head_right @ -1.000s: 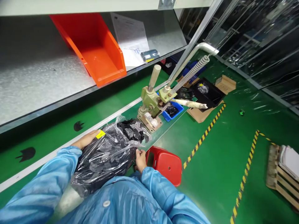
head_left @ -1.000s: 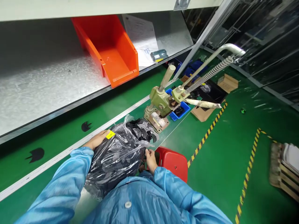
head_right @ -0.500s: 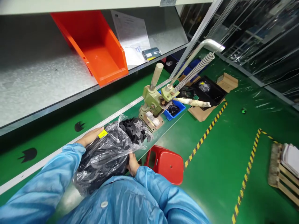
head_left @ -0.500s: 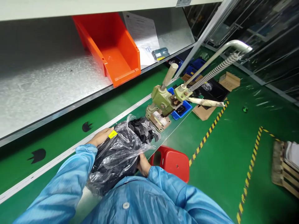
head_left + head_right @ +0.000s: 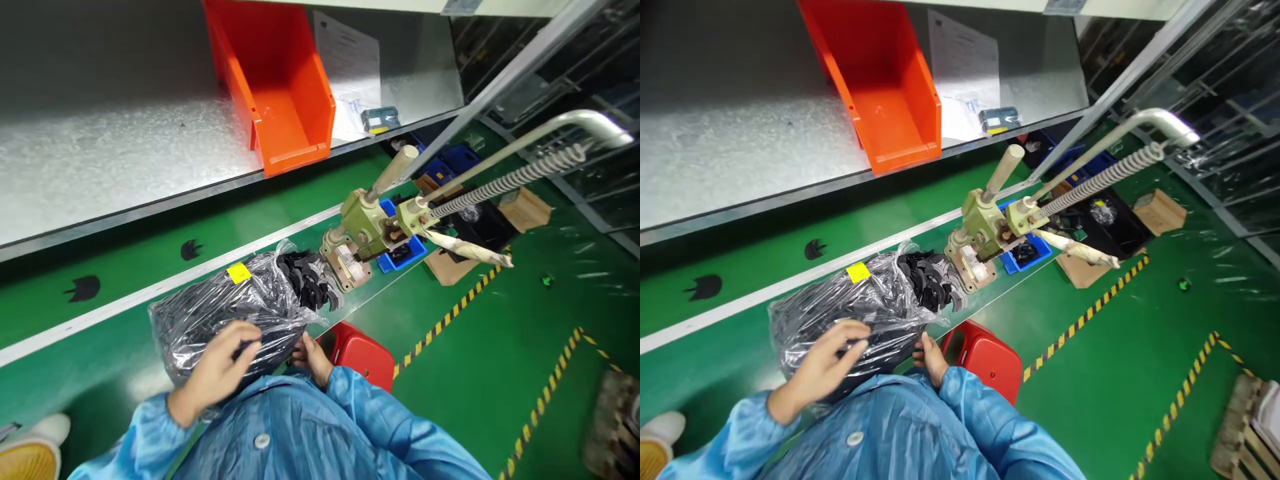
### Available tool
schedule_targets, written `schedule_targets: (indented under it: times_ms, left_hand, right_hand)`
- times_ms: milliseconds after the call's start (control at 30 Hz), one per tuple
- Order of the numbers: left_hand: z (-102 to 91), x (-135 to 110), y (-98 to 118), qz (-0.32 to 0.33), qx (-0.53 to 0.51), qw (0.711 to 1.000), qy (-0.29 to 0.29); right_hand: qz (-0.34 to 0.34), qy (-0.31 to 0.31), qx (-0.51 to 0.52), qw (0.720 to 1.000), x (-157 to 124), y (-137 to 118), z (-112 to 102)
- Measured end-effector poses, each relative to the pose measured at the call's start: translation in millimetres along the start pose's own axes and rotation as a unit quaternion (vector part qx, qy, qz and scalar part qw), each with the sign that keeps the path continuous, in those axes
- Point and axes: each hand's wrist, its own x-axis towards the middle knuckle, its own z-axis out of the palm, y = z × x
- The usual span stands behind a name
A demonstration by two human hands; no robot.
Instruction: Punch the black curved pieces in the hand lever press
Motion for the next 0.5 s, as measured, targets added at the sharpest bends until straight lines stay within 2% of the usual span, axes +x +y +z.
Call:
schedule_targets:
  times_ms: [33, 100, 200, 300, 400, 500]
  left_hand:
    - [15.8, -14.9, 7.8, -0.023, -0.047, 0.997, -0.06]
    - [46.5, -35.4, 12.0, -0.106, -0.137, 0.971, -0.167]
    - [81.7, -51.5, -6.7, -0.237, -0.202, 0.918, -0.247]
    - [101.8, -63.9, -35.1, -0.289, -0.183, 0.899, -0.273]
    - [110.1, -74.6, -53.4, -0.3, -0.137, 0.907, -0.262]
    - [111.0, -81.7, -60.5, -0.298, -0.102, 0.918, -0.24]
  right_hand:
    - [0.021, -0.007, -0.015, 1.0, -0.9, 0.9, -8.7]
    - [0.051, -0.024, -0.046, 0.997, -1.7, 2.0, -26.0]
    - [0.068, -0.034, -0.081, 0.994, 0.2, 2.0, -51.5]
    - [0.06, -0.023, -0.096, 0.993, 4.3, 2.5, -74.5]
    - [0.039, -0.004, -0.095, 0.995, 4.9, 7.6, -92.6]
    - [0.01, 0.018, -0.089, 0.996, -2.6, 19.9, -105.8]
